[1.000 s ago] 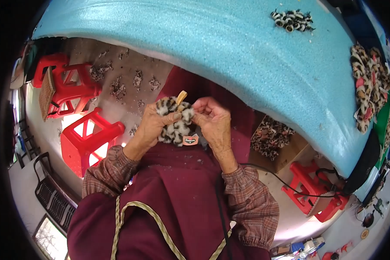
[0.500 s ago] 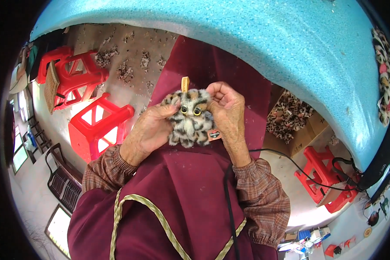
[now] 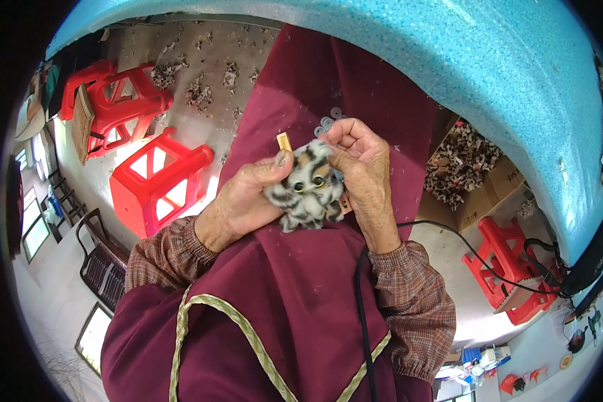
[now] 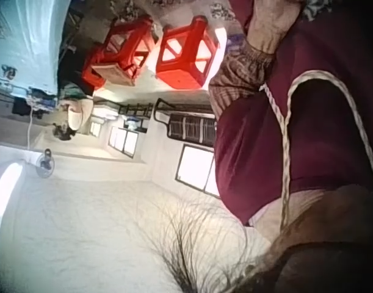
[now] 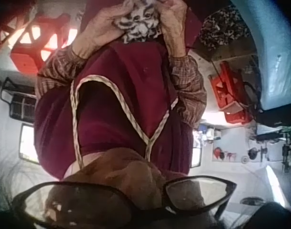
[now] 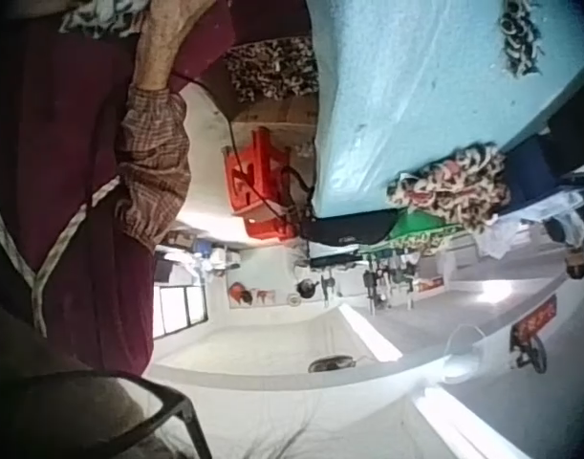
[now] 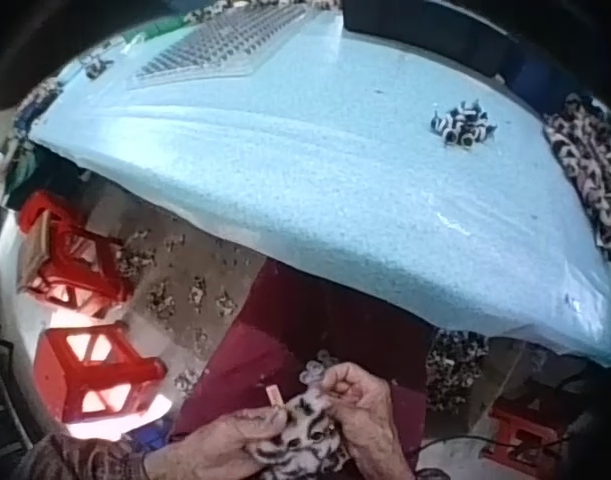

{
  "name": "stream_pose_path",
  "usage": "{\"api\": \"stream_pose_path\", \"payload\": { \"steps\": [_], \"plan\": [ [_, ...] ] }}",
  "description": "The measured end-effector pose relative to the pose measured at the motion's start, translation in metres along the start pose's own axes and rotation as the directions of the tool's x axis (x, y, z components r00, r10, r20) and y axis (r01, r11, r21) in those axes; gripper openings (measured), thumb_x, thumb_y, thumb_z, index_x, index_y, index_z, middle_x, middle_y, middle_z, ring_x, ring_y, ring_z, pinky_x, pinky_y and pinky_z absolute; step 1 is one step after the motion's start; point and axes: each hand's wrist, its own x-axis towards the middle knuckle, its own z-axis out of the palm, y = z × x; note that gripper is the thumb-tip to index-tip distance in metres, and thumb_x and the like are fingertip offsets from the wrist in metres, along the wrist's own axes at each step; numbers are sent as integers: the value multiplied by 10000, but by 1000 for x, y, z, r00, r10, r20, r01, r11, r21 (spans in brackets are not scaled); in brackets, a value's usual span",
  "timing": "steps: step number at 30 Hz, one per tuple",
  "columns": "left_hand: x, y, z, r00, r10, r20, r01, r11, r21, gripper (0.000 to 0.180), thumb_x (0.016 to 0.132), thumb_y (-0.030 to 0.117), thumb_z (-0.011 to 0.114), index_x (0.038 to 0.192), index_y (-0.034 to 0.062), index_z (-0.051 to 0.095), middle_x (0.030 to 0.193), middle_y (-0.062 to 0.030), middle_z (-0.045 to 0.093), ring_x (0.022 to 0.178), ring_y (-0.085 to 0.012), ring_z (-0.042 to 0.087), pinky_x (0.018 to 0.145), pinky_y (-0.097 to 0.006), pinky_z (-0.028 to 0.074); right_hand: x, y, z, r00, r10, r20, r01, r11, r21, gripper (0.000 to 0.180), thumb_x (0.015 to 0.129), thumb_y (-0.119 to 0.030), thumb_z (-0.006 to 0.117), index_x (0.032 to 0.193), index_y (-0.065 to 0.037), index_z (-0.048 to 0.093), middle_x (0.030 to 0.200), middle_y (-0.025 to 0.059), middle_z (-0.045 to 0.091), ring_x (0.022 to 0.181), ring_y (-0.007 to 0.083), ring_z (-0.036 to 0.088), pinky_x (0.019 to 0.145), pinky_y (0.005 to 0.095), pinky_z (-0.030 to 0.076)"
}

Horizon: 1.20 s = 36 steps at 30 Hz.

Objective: The person assembles plastic eyes and plastic washers onto leopard-print plush toy fabric pieces by hand.

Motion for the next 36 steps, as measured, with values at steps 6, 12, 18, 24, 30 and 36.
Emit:
{"api": "stream_pose_path", "payload": {
  "steps": [6,12,18,24,30,36],
  "plan": [
    [-21,-13,-2,982,98,162,-123,981,150,506,805,175,684,1248,35,484,1119,-45,584,1039,-166,534,944,-330,405,-6,8,5,994,103,39,-108,977,186,196,769,96,570,923,-18,527,857,51,618,721,82,601,643,195,506],
    [-19,1,-3,973,216,79,-228,950,214,377,842,203,641,1148,1,556,1059,-73,621,1004,-180,567,929,-328,425,-1,13,1,995,-51,90,81,924,-375,182,861,54,500,989,-9,613,973,42,637,889,95,587,802,217,459],
    [-15,14,-14,995,69,-70,-62,993,99,434,904,335,546,1175,-3,518,1137,-108,591,1019,-204,584,923,-370,470,-2,-25,8,964,84,251,9,937,-349,301,879,-280,608,1049,-31,616,892,20,616,838,96,552,758,251,450],
    [-13,3,-18,999,18,30,-22,990,138,381,870,226,611,1172,14,519,1113,-101,602,985,-196,605,872,-350,501,-7,-16,7,976,42,213,45,920,-389,259,841,-236,660,966,-11,634,845,-8,603,799,73,530,731,231,429],
    [-12,-2,-9,1000,5,19,-7,995,95,358,882,223,594,1161,10,521,1063,-96,619,946,-204,622,848,-360,510,-8,-5,2,989,52,137,-38,994,-107,169,815,-148,670,888,4,657,784,-16,613,749,60,533,702,212,421],
    [-12,-11,-8,1000,-12,25,12,1000,-17,407,896,272,572,1197,11,487,1100,-117,596,975,-251,610,859,-419,508,-10,-2,-1,985,110,134,-112,994,13,143,803,-100,662,884,18,658,778,-8,627,720,53,535,683,200,419]
  ]
}}
